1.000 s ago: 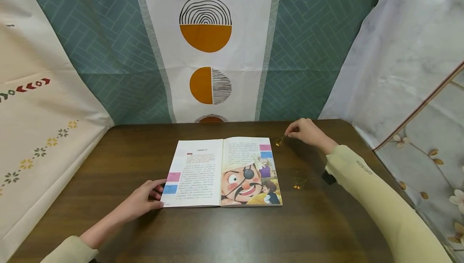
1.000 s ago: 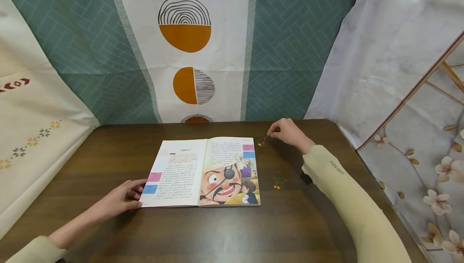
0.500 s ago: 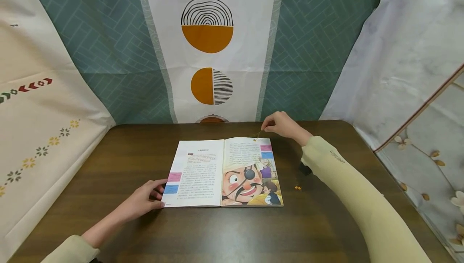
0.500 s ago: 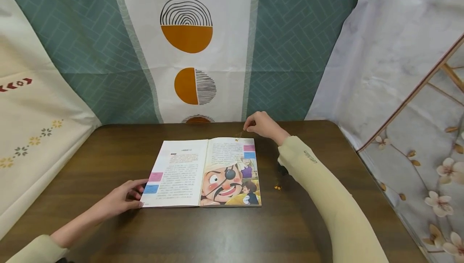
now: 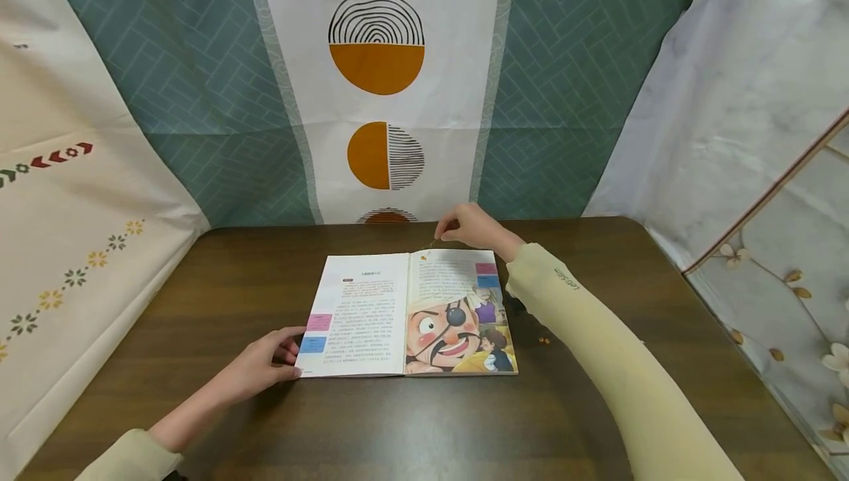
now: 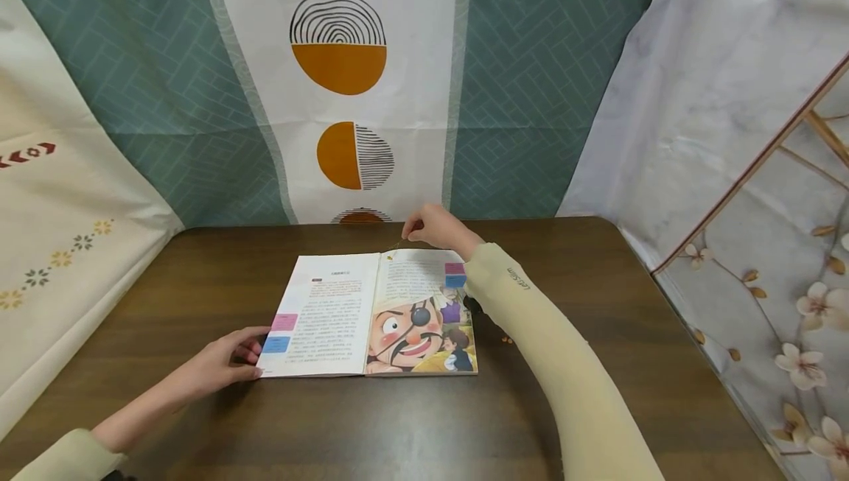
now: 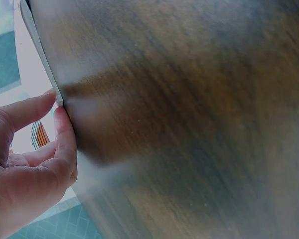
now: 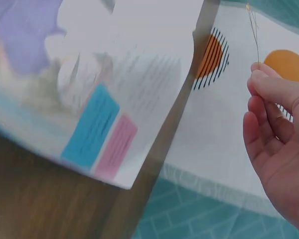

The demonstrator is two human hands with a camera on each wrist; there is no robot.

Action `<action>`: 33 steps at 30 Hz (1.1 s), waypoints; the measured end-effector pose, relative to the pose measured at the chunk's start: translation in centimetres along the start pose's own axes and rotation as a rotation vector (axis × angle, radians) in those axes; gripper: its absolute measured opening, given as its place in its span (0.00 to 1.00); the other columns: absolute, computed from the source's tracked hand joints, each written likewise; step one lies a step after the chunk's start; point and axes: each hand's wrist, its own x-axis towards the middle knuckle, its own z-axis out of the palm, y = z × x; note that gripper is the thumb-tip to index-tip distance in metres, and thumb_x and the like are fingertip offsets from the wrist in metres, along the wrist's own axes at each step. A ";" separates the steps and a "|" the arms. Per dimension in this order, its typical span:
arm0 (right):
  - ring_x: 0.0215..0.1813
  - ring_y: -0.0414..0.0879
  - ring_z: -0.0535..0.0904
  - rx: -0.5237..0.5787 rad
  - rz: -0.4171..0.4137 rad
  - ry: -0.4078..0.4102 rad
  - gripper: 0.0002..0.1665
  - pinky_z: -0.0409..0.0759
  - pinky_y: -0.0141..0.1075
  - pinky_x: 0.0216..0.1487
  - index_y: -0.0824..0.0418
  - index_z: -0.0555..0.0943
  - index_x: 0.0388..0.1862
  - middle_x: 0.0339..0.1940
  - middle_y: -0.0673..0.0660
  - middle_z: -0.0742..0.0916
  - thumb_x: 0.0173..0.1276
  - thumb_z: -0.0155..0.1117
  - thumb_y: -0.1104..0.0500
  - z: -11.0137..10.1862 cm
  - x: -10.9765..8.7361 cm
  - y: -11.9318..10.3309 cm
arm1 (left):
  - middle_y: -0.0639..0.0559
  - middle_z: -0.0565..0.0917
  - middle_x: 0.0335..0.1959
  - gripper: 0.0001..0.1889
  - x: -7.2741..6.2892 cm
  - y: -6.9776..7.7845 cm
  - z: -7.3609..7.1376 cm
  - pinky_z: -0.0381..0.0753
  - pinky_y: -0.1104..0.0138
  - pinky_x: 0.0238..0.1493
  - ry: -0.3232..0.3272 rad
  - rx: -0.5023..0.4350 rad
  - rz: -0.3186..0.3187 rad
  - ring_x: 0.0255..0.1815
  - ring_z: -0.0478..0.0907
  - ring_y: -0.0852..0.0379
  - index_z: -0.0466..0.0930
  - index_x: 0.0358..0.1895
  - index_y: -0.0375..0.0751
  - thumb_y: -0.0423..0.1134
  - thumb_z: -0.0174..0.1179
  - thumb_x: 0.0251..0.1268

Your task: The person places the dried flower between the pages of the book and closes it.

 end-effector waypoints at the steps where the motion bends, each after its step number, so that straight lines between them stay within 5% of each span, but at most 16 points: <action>1: 0.41 0.46 0.84 0.004 0.002 -0.009 0.08 0.82 0.39 0.47 0.59 0.89 0.41 0.41 0.56 0.90 0.70 0.63 0.62 0.3 0.3 -0.3 | 0.47 0.77 0.39 0.34 0.0 0.0 0.0 0.77 0.71 0.36 -0.002 0.002 0.000 0.39 0.75 0.59 0.68 0.65 0.25 0.28 0.69 0.54; 19: 0.40 0.44 0.81 0.057 -0.079 -0.100 0.08 0.80 0.34 0.48 0.62 0.88 0.42 0.40 0.55 0.90 0.69 0.64 0.63 5.2 3.9 -4.1 | 0.47 0.77 0.38 0.36 0.2 0.0 -0.5 0.73 0.72 0.35 -0.024 -0.007 -0.024 0.40 0.76 0.54 0.66 0.66 0.26 0.31 0.71 0.54; 33: 0.41 0.39 0.82 0.102 -0.043 -0.164 0.06 0.78 0.29 0.49 0.57 0.89 0.38 0.41 0.52 0.91 0.68 0.66 0.63 9.3 4.9 -5.6 | 0.46 0.78 0.39 0.37 0.1 0.0 -0.5 0.73 0.71 0.34 -0.029 -0.036 -0.061 0.40 0.76 0.53 0.66 0.67 0.26 0.30 0.71 0.53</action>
